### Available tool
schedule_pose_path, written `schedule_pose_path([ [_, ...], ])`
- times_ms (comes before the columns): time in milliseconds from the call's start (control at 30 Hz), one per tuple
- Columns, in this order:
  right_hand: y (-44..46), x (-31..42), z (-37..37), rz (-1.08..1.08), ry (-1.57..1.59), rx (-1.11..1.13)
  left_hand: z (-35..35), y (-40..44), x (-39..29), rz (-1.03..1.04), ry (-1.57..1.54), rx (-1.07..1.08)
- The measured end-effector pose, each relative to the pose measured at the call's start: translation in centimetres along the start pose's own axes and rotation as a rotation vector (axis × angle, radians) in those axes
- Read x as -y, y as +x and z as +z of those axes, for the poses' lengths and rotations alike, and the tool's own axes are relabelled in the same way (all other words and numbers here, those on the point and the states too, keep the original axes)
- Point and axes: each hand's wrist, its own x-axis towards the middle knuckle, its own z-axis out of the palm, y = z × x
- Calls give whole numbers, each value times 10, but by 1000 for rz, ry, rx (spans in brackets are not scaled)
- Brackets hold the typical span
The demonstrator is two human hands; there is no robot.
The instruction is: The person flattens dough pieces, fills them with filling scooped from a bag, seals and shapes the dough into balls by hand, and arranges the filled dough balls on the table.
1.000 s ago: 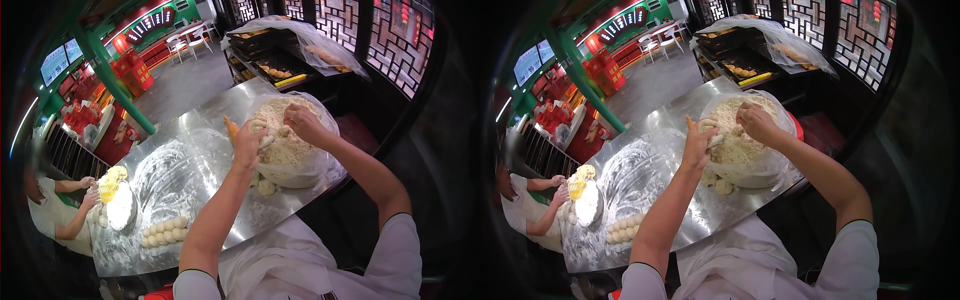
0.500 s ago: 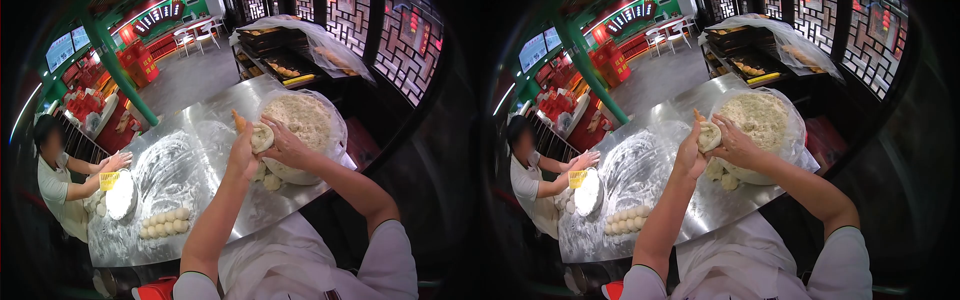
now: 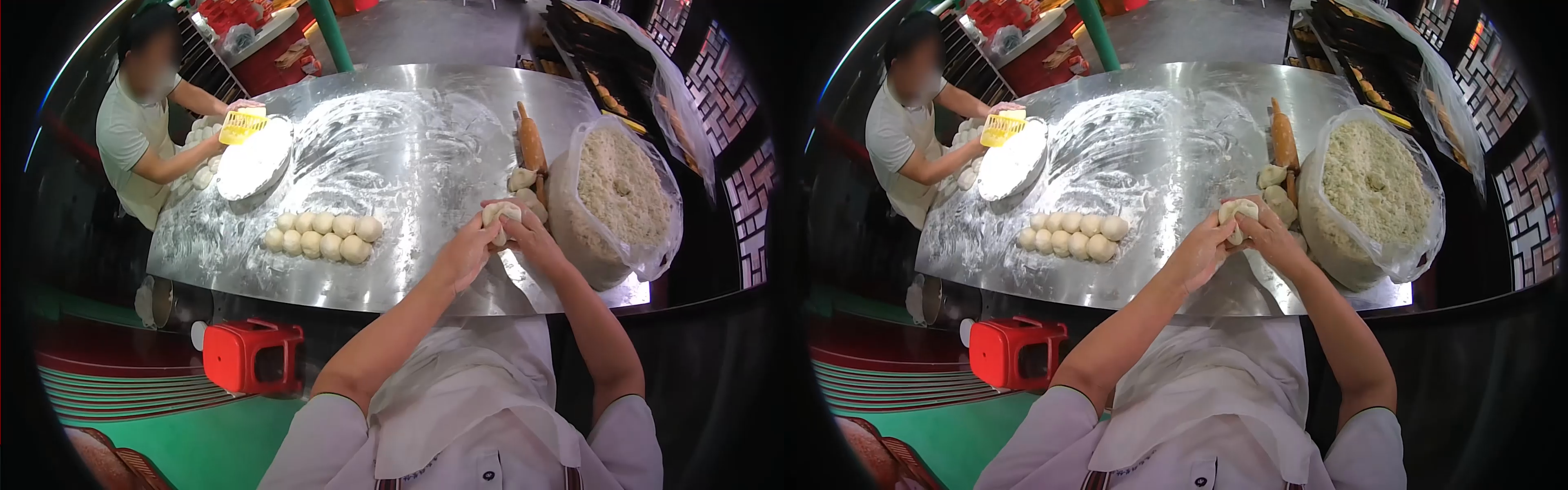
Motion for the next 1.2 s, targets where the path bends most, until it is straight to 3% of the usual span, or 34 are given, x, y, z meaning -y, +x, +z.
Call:
schedule_pose_path([
  [133,6,-10,21,175,-49,158,-27,-18,8,-34,95,-202],
  [200,14,-27,43,-354,-437,-40,-34,-24,7,16,113,-219],
  [233,13,-28,52,-425,-533,-87,-37,-26,7,68,140,-233],
  [433,18,-34,73,-438,-705,-126,-50,-32,16,83,152,-343],
  [567,18,-42,58,-534,-779,-88,-63,-34,6,-53,235,-274],
  [600,19,-43,52,-567,-803,-29,-66,-32,5,-67,76,-189],
  [667,17,-44,42,-536,-810,-22,-68,-29,5,-96,-239,-18],
  [833,-6,-21,47,-451,-834,5,-43,-29,-2,-136,-202,-133],
  [967,0,-34,35,-518,-1270,91,-30,-34,2,-145,-116,-68],
  [1033,8,-39,27,-490,-1121,-116,-22,-30,4,-121,-133,-53],
  [1100,13,-40,27,-486,-1072,-134,-22,-25,5,-266,-123,-25],
  [1200,14,-35,26,-325,-1024,-132,-39,-17,12,-266,-106,21],
])
